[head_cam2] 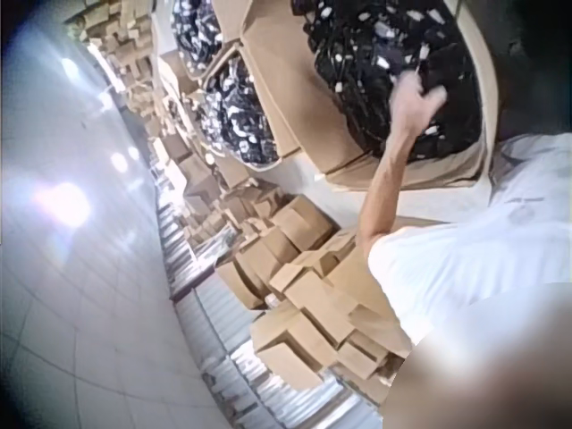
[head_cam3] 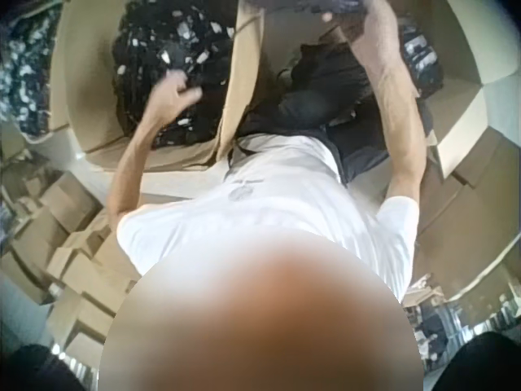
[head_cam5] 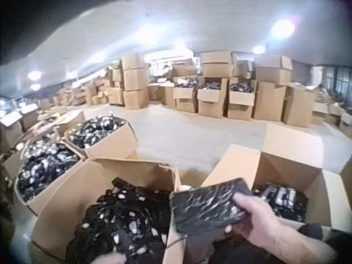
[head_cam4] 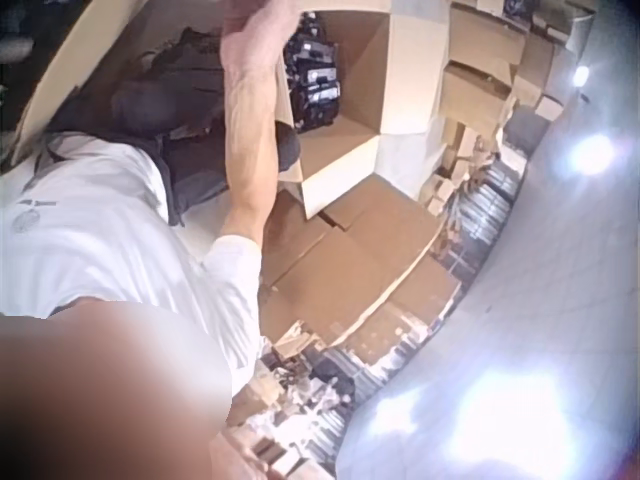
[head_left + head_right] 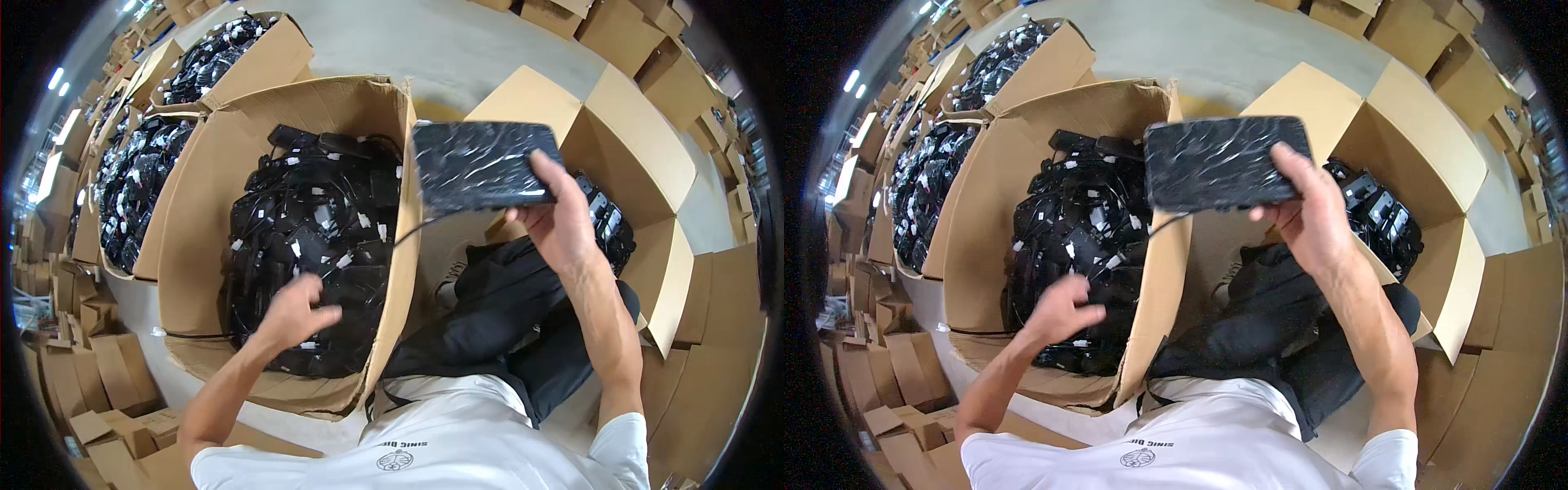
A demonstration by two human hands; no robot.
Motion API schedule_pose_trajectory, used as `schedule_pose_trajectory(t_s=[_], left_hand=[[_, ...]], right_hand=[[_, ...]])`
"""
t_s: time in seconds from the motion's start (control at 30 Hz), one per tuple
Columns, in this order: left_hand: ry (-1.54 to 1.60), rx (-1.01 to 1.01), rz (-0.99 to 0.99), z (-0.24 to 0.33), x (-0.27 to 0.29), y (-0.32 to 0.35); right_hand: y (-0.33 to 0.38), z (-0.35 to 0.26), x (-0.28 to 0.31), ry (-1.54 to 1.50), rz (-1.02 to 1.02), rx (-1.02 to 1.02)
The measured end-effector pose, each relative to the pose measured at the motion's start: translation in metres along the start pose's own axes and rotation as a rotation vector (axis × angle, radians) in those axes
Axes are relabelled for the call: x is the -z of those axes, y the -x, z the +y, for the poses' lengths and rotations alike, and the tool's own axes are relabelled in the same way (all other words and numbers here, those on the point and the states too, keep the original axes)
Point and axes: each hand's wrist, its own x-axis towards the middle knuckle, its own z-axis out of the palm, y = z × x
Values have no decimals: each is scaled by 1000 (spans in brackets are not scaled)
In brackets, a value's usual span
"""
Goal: The person sorts electronic components by hand, organizing them into different cardboard boxes.
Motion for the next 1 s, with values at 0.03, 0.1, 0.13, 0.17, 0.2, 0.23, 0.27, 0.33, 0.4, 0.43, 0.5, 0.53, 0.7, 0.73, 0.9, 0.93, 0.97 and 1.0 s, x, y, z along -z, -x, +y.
schedule_pose_trajectory(t_s=[0.03, 0.1, 0.13, 0.17, 0.2, 0.23, 0.27, 0.33, 0.4, 0.43, 0.5, 0.53, 0.7, 0.73, 0.9, 0.93, 0.97, 1.0], left_hand=[[104, -102, -125, -36, -27, 6], [-203, -24, -50, -32, -47, 10], [-205, -27, -75, -31, -44, 7], [-210, -29, -98, -31, -40, 4], [-220, -28, -91, -32, -41, 11], [-214, -30, -83, -29, -42, 12], [-209, -32, -73, -26, -41, 14], [-92, -98, 50, 0, -22, 16], [-10, -227, 216, 55, 9, 30], [-55, -353, 343, 80, 25, 38], [-192, -538, 448, 128, 50, 45], [-177, -589, 418, 145, 57, 45], [-205, -781, 462, 196, 79, 33], [-188, -761, 489, 195, 77, 24], [196, -257, 96, 74, 87, -13], [13, -258, -42, 34, 86, -15], [-70, -149, -192, 8, 76, -19], [-133, -99, -263, -7, 59, -19]], right_hand=[[3, -6, 0, -74, 41, 18], [6, -9, 4, -83, 67, 32], [6, -3, 1, -20, 26, 41], [8, 2, 0, 41, -17, 51], [12, 6, 1, 84, -94, 40], [14, 9, 3, 136, -92, 39], [19, 8, 4, 178, -89, 63], [26, 3, 3, 222, -82, 132], [26, -3, 1, 268, -67, 247], [25, -5, -4, 326, -85, 349], [23, -5, -18, 413, -56, 479], [22, -2, -26, 407, -107, 511], [43, 21, -45, 503, -430, 456], [48, 22, -38, 508, -348, 509], [40, 20, 8, 292, -19, 522], [40, 15, 11, 280, -14, 523], [40, 9, 19, 280, 3, 524], [42, 4, 26, 302, 6, 534]])
